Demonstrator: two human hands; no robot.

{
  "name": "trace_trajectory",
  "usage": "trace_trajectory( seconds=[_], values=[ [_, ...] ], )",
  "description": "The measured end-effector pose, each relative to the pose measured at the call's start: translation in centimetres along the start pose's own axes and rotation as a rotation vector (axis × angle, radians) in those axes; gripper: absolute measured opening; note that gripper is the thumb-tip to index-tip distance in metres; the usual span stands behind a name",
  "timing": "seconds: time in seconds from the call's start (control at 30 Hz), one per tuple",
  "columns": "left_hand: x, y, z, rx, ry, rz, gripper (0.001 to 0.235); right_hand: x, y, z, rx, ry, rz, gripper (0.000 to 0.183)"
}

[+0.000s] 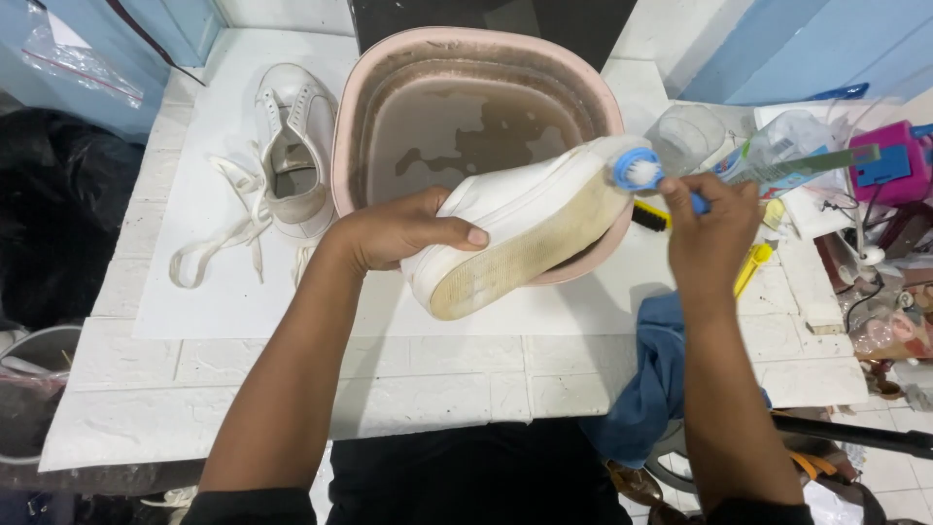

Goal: The person scrubs the sole and upper of a white sneaker using a blue brush and a cleaning solution. They repeatedly dip the brush into a pink basin of soapy water to clean the shoe thoroughly.

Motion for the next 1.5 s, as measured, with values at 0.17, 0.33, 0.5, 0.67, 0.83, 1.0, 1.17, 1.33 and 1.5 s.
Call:
trace_trajectory(
  seconds=[0.17,0.33,0.5,0.67,0.83,1.0,1.17,1.33,1.5],
  values=[
    [0.3,0.3,0.0,0.016,-0.012,0.005,0.041,2.4,-3.7,2.5,-0.17,-0.094,0.077,0.03],
    [1.1,0.2,0.8,-0.134,-0.176,-0.082,0.055,0.1,2.5,0.8,-0.033,0.085,0.079,0.021],
    [0.7,0.0,0.7,-0.17,-0.149,-0.139,0.046,2.5,-1.0,2.8,-0.184,-0.166,0.142,0.009],
    [0.5,-0.8,0.2,-0.14,-0.058,-0.062,0.051,0.6,2.2,1.7,-0.048,-0.02,0.149,0.019],
    [0.2,-0.3,-0.3,0.007,-0.019,-0.015,0.046,2.0,0.1,1.7,-0.161,-0.157,0.186,0.028],
    [0.4,0.2,-0.1,0.013,-0.015,-0.005,0.043,1.4,1.9,1.4,-0.165,-0.002,0.082,0.028],
    [0.3,-0.5,-0.2,-0.004,-0.017,-0.015,0.046,1.0,3.4,1.8,-0.205,-0.079,0.138,0.032],
    [-0.1,0.0,-0.6,0.002,-0.008,-0.038,0.046,0.1,4.4,1.0,-0.135,0.026,0.203,0.022],
    [-0.1,-0.6,-0.5,-0.037,-0.01,-0.044,0.051,-0.3,9.3,0.0,-0.145,-0.035,0.196,0.024]
  ],
)
Point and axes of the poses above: each hand's wrist, its own z-axis away from the middle knuckle, its own x-axis out of the palm, y = z × x, the point moved 7 cm from there along -z, towards the middle knuckle, and after that the axes turned 13 degrees about -z, right-handed, at the moved point
